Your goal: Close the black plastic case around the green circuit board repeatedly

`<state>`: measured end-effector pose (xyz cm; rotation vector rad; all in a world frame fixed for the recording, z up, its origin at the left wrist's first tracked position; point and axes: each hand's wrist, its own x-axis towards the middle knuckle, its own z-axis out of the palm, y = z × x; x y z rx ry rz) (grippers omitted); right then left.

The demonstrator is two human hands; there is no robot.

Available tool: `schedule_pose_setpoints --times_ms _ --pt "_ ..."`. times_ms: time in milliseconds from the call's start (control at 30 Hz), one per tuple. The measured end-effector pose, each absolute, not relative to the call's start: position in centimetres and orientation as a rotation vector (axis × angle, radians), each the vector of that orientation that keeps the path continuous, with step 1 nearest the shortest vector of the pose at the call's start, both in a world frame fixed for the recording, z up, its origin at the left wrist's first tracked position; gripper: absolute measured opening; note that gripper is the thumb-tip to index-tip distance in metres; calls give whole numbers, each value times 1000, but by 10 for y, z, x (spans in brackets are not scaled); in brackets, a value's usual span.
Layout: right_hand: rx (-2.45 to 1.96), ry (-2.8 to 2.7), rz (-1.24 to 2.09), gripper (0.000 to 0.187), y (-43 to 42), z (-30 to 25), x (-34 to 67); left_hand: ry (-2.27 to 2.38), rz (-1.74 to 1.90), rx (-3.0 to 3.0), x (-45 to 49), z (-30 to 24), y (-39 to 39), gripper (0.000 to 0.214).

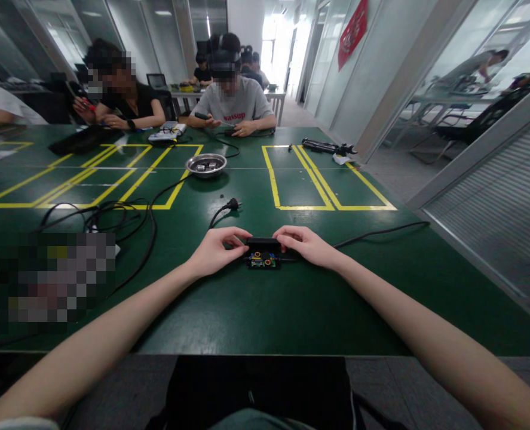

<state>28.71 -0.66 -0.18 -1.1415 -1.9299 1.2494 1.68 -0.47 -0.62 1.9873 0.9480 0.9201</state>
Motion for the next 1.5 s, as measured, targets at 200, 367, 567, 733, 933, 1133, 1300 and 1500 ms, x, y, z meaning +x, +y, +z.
schedule_pose_setpoints --times_ms 200,367,567,733,933,1133,1300,1500 --pt "-1124 -1946 1270 42 -7 -3 287 921 891 1991 16 -1 -7 26" --pt "-1092 -2021 1260 40 -7 -3 290 910 867 2000 15 2 -6 26" --pt "-1007 -2190 1075 34 -14 3 291 814 766 2250 12 1 -7 33" --pt "-985 -2295 961 24 -17 6 289 752 672 2481 9 -4 -6 48" --pt "-955 -2415 721 33 -17 1 291 790 679 2506 12 -7 -7 36" --pt "-988 -2538 353 43 -22 -5 277 901 711 2515 19 -4 -12 33" --pt "-973 -2648 91 40 -25 -5 266 922 744 2486 22 -3 -17 34" --pt "-956 -2723 23 30 -24 -4 271 907 695 2612 27 0 -21 37"
